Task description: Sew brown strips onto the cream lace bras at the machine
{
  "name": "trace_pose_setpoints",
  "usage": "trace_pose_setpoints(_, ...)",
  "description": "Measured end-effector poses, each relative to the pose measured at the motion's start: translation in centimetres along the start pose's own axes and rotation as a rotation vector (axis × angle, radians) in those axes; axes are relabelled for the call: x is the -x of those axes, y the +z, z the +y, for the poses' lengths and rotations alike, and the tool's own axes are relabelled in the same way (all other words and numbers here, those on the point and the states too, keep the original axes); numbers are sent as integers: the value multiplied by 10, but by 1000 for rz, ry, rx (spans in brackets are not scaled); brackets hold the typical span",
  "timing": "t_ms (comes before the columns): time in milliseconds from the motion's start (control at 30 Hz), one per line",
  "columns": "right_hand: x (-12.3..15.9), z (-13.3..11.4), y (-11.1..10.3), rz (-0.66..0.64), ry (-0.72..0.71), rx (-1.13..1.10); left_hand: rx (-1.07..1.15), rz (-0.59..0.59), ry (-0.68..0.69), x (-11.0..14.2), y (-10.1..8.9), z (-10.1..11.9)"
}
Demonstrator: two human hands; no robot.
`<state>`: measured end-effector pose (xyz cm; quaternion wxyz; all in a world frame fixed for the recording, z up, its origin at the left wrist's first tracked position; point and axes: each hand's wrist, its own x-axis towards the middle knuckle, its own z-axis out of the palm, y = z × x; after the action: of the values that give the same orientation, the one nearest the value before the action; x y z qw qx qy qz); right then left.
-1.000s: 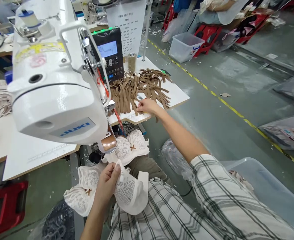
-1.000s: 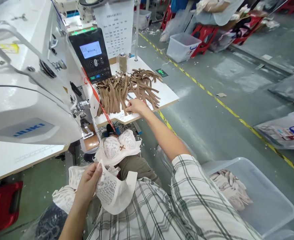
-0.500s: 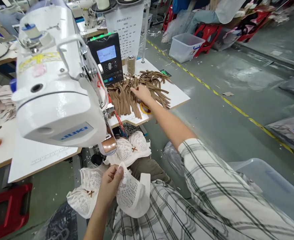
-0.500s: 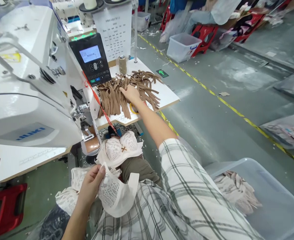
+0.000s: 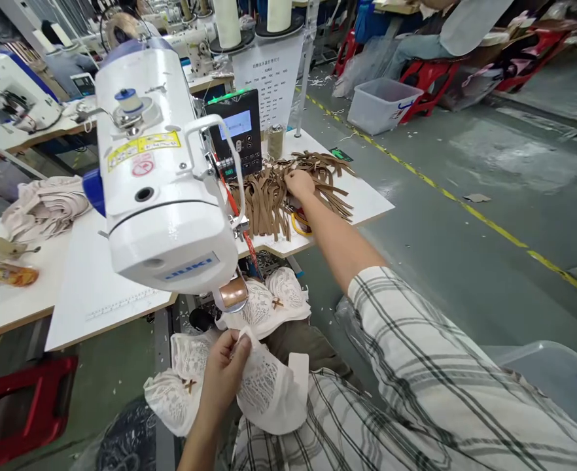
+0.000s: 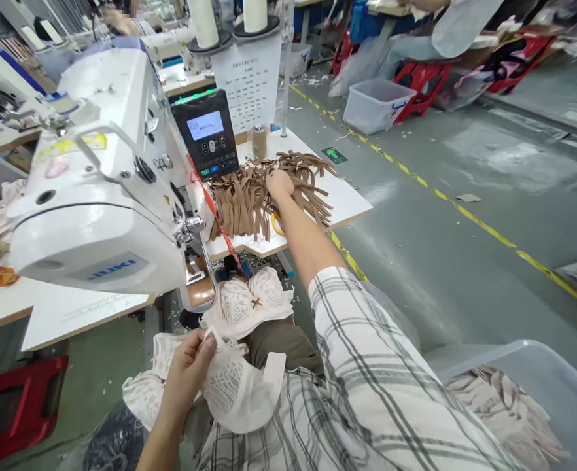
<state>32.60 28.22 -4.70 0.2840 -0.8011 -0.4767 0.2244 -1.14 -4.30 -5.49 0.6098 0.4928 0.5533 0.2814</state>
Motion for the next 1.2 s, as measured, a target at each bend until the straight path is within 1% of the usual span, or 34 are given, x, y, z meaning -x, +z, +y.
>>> trace_pose_setpoints(100,15,-7,-9,83,-24,-165,-57,32,-3,3,-7,7)
trace_pose_setpoints(133,27,-8,-11,87,-40,-278,-63,42,0,4,-8,11)
trace_pose_setpoints(167,44,-8,-11,68,-58,-437,-67,55,11,6,-8,16)
trace_pose_setpoints(200,66,-7,-9,26,-74,-659,-74,69,34,9,-7,21)
trace_pose_setpoints(233,95,-6,-7,-54,-83,-936,-91,86,76,11,-6,27)
trace_pose_setpoints(267,128,-4,-4,-169,-75,-1138,-120,107,135,14,-2,34)
trace_pose_setpoints(300,165,-1,-1,-295,-41,-1274,-162,132,215,17,2,41)
trace_pose_setpoints(333,203,1,2,-433,-6,-1364,-216,152,303,19,7,47)
trace_pose_setpoints(400,273,4,5,-643,98,-1465,-318,197,448,22,17,55)
trace_pose_setpoints(433,301,5,5,-707,159,-1508,-366,227,479,21,22,57)
trace_pose_setpoints(467,324,5,6,-739,211,-1548,-402,253,472,20,26,57)
trace_pose_setpoints(500,340,5,7,-750,252,-1584,-422,264,433,19,29,55)
trace_pose_setpoints(533,350,5,9,-746,288,-1617,-426,246,369,18,31,52)
trace_pose_setpoints(567,354,4,10,-734,319,-1646,-413,188,291,16,31,48)
trace_pose_setpoints(600,354,4,12,-721,352,-1669,-386,94,210,15,30,44)
trace_pose_setpoints(667,345,4,15,-690,423,-1697,-317,-129,86,12,25,38)
trace_pose_setpoints(700,337,4,16,-664,456,-1705,-287,-220,46,11,22,35)
trace_pose_setpoints(733,329,5,16,-631,481,-1710,-263,-278,15,10,19,33)
trace_pose_setpoints(767,320,7,17,-597,498,-1713,-246,-303,-5,9,15,32)
trace_pose_setpoints(833,303,11,19,-543,522,-1711,-233,-307,-25,8,10,30)
trace_pose_setpoints(933,283,19,27,-468,565,-1703,-224,-317,-21,7,5,29)
trace_pose_setpoints(1000,279,26,35,-429,573,-1667,-213,-331,-6,6,3,30)
trace_pose_setpoints(1033,281,30,38,-439,561,-1628,-202,-325,-2,5,3,31)
trace_pose_setpoints(1067,285,33,42,-498,542,-1569,-187,-310,-2,5,2,32)
trace_pose_setpoints(1100,292,37,45,-611,518,-1492,-170,-285,-5,4,3,32)
trace_pose_setpoints(1167,310,42,47,-935,448,-1309,-134,-227,-9,2,4,33)
trace_pose_setpoints(1200,319,43,47,-1077,402,-1230,-122,-201,-9,1,5,33)
